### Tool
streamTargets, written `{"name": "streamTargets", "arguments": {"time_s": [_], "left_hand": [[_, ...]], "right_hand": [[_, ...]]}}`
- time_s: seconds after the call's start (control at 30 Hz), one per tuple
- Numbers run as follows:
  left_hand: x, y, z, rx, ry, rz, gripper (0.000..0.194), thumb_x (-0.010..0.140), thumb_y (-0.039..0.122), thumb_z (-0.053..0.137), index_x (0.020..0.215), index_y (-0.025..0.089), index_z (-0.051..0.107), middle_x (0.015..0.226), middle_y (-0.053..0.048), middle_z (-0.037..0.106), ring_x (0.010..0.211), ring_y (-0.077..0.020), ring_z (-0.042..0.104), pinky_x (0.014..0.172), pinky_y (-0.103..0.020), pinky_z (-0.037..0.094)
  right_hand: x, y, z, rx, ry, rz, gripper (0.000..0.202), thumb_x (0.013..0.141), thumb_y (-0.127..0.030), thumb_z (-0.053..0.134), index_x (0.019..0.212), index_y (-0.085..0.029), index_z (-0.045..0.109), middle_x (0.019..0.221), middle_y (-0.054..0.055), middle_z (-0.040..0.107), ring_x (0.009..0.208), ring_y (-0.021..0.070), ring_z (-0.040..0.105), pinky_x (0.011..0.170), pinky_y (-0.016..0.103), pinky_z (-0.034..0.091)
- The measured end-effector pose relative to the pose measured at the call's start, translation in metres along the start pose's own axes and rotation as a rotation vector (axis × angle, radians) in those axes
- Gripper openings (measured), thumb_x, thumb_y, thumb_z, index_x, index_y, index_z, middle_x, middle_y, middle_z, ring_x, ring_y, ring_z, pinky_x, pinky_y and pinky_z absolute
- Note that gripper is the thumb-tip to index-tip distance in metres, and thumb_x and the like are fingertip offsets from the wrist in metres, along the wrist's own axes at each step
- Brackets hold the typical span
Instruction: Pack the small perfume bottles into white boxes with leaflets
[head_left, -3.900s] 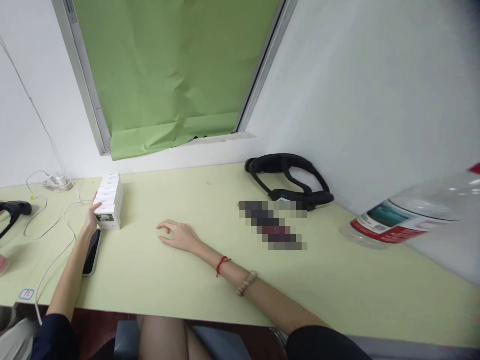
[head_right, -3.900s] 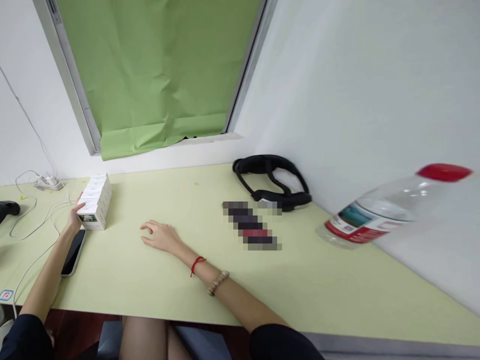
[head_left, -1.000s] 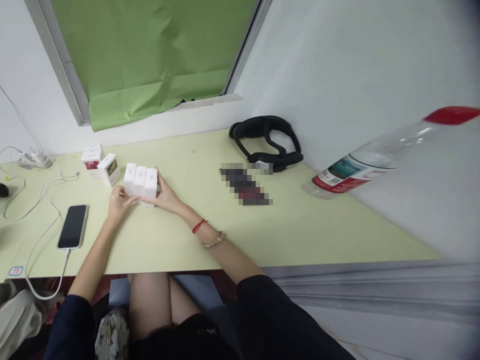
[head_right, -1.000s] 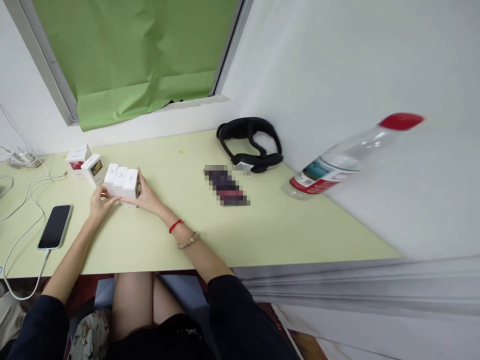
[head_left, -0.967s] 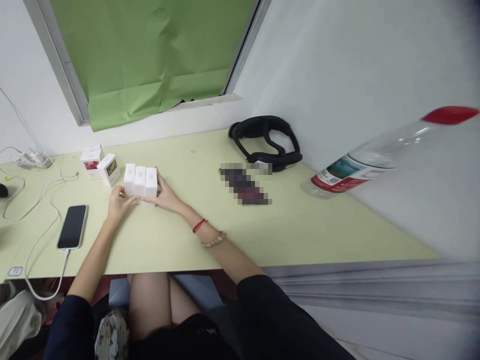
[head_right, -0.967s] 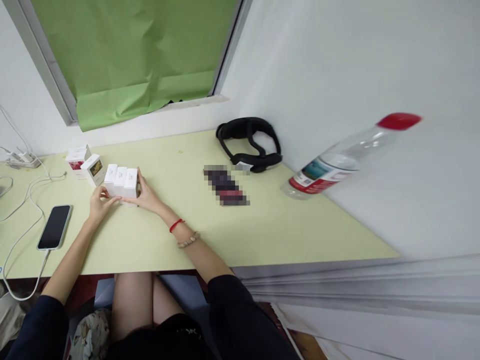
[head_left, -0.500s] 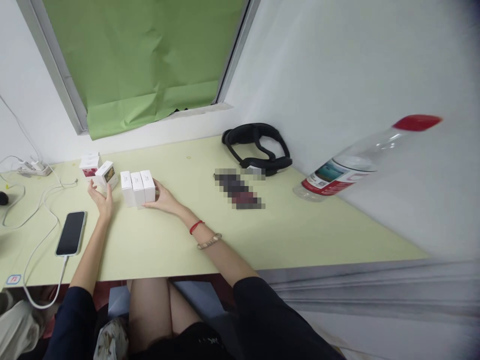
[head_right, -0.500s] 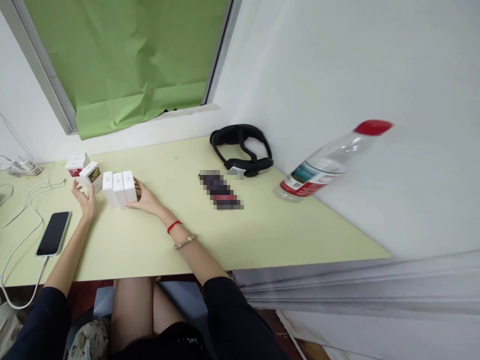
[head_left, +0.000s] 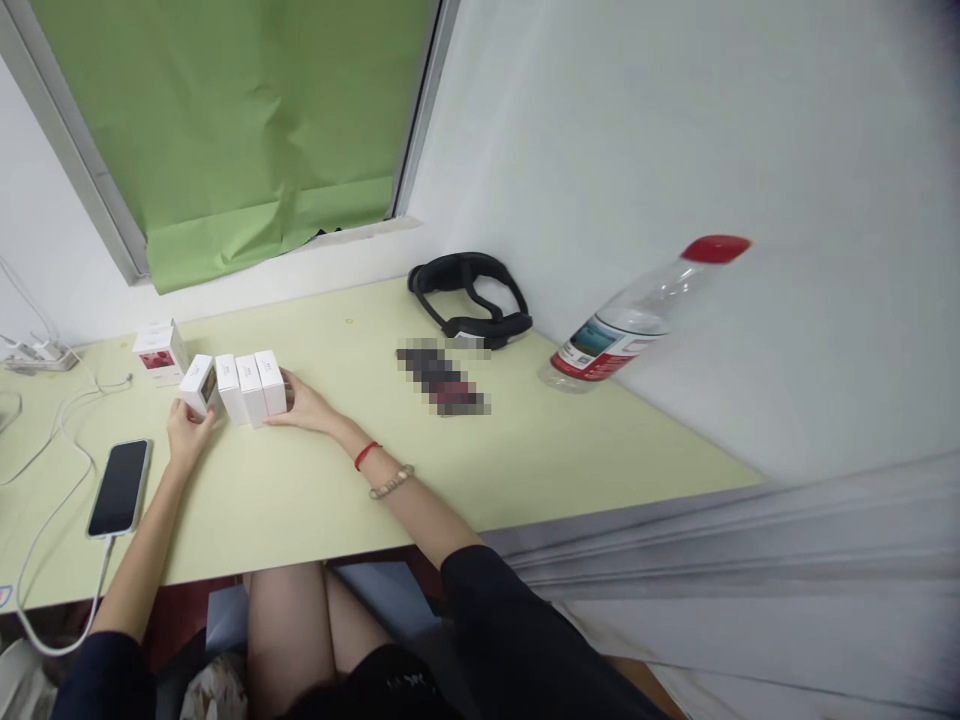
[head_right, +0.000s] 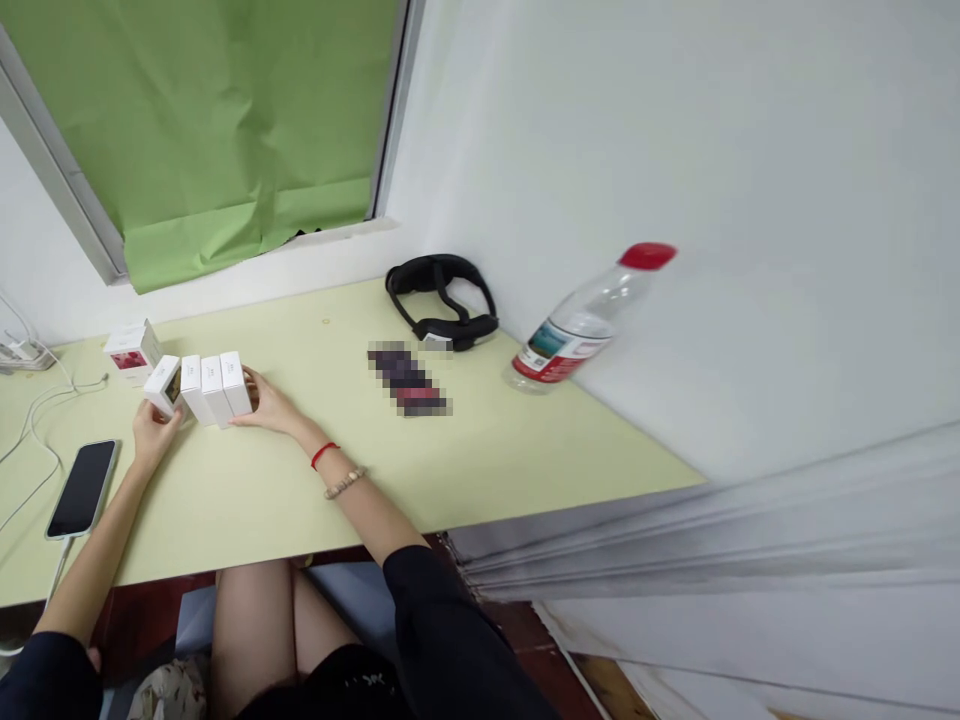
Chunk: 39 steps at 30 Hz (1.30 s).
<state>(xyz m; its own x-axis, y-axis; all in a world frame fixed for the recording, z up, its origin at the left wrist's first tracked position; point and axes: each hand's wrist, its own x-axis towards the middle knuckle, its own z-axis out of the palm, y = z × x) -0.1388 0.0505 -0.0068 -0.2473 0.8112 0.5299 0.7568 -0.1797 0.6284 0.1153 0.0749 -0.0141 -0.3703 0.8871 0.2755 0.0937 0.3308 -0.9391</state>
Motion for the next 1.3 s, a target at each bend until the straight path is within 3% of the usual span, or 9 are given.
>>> {"name": "streamTargets", "arguments": {"time_s": [0.2,0.3,0.37,0.43,0.53,0.67,0.8,1.03,1.3], "left_hand": [[-0.031,0.018,-0.009,0.069,-0.187,0.174,0.018,0.073,0.037,0.058,0.073,0.022,0.049,0.068,0.001,0.05,0.063,-0.0153,0.051,0.061,-0.029,0.043],[-0.03,0.019,-0.011,-0.009,-0.21,0.171,0.019,0.075,0.037,0.058,0.085,0.021,0.054,0.083,-0.003,0.058,0.079,-0.0187,0.058,0.07,-0.032,0.048],[-0.027,0.017,-0.01,-0.112,-0.181,0.13,0.043,0.074,0.042,0.063,0.11,0.02,0.052,0.11,-0.009,0.059,0.102,-0.0229,0.059,0.082,-0.036,0.05],[-0.021,0.015,-0.005,-0.21,-0.198,0.102,0.078,0.066,0.047,0.074,0.131,0.021,0.039,0.133,-0.015,0.049,0.122,-0.0275,0.052,0.097,-0.042,0.047],[-0.01,0.014,0.006,-0.317,-0.284,0.114,0.103,0.054,0.05,0.083,0.138,0.021,0.03,0.143,-0.018,0.042,0.135,-0.0307,0.042,0.112,-0.047,0.037],[0.003,0.014,0.021,-0.403,-0.255,0.101,0.089,0.062,0.056,0.076,0.134,0.021,0.038,0.133,-0.017,0.051,0.136,-0.0284,0.043,0.116,-0.047,0.032],[0.007,0.013,0.024,-0.412,-0.246,0.147,0.08,0.069,0.053,0.073,0.133,0.022,0.038,0.135,-0.016,0.049,0.132,-0.0282,0.047,0.113,-0.048,0.037],[0.007,0.011,0.021,-0.411,-0.324,0.131,0.087,0.064,0.054,0.077,0.133,0.023,0.033,0.135,-0.016,0.047,0.132,-0.0291,0.047,0.111,-0.046,0.04],[0.001,0.016,0.017,-0.42,-0.346,0.129,0.097,0.061,0.056,0.08,0.135,0.024,0.027,0.136,-0.016,0.046,0.131,-0.0309,0.047,0.109,-0.049,0.04]], "right_hand": [[-0.002,0.001,0.0,-0.007,0.009,0.013,0.109,0.054,-0.025,0.086,0.147,-0.019,0.03,0.142,0.017,0.05,0.12,0.0291,0.058,0.101,0.046,0.048],[-0.004,0.001,0.0,-0.006,0.01,0.03,0.111,0.055,-0.026,0.086,0.149,-0.021,0.027,0.143,0.017,0.049,0.117,0.0289,0.06,0.1,0.047,0.049],[-0.005,0.0,0.0,-0.021,0.004,0.037,0.111,0.056,-0.026,0.085,0.15,-0.022,0.025,0.143,0.017,0.049,0.116,0.0287,0.061,0.1,0.047,0.049],[-0.005,-0.001,0.0,-0.046,0.005,0.029,0.112,0.057,-0.027,0.085,0.151,-0.023,0.024,0.143,0.016,0.049,0.118,0.0291,0.059,0.101,0.048,0.048],[-0.006,-0.001,0.002,-0.054,0.033,-0.025,0.116,0.057,-0.027,0.085,0.152,-0.024,0.019,0.147,0.015,0.044,0.13,0.0293,0.05,0.108,0.047,0.042],[-0.004,0.002,0.006,-0.026,0.053,-0.09,0.121,0.056,-0.026,0.086,0.154,-0.025,0.013,0.153,0.015,0.036,0.141,0.0286,0.037,0.116,0.047,0.032],[0.0,0.004,0.008,0.012,0.034,-0.072,0.121,0.054,-0.023,0.086,0.152,-0.024,0.014,0.15,0.015,0.039,0.14,0.028,0.037,0.116,0.047,0.032],[0.0,-0.001,0.005,0.049,0.026,-0.032,0.115,0.053,-0.021,0.086,0.149,-0.023,0.023,0.145,0.015,0.046,0.136,0.0283,0.042,0.113,0.047,0.036],[-0.002,0.001,0.006,-0.019,0.044,-0.07,0.112,0.057,-0.032,0.086,0.149,-0.024,0.024,0.151,0.014,0.038,0.14,0.0285,0.038,0.115,0.047,0.034]]}}
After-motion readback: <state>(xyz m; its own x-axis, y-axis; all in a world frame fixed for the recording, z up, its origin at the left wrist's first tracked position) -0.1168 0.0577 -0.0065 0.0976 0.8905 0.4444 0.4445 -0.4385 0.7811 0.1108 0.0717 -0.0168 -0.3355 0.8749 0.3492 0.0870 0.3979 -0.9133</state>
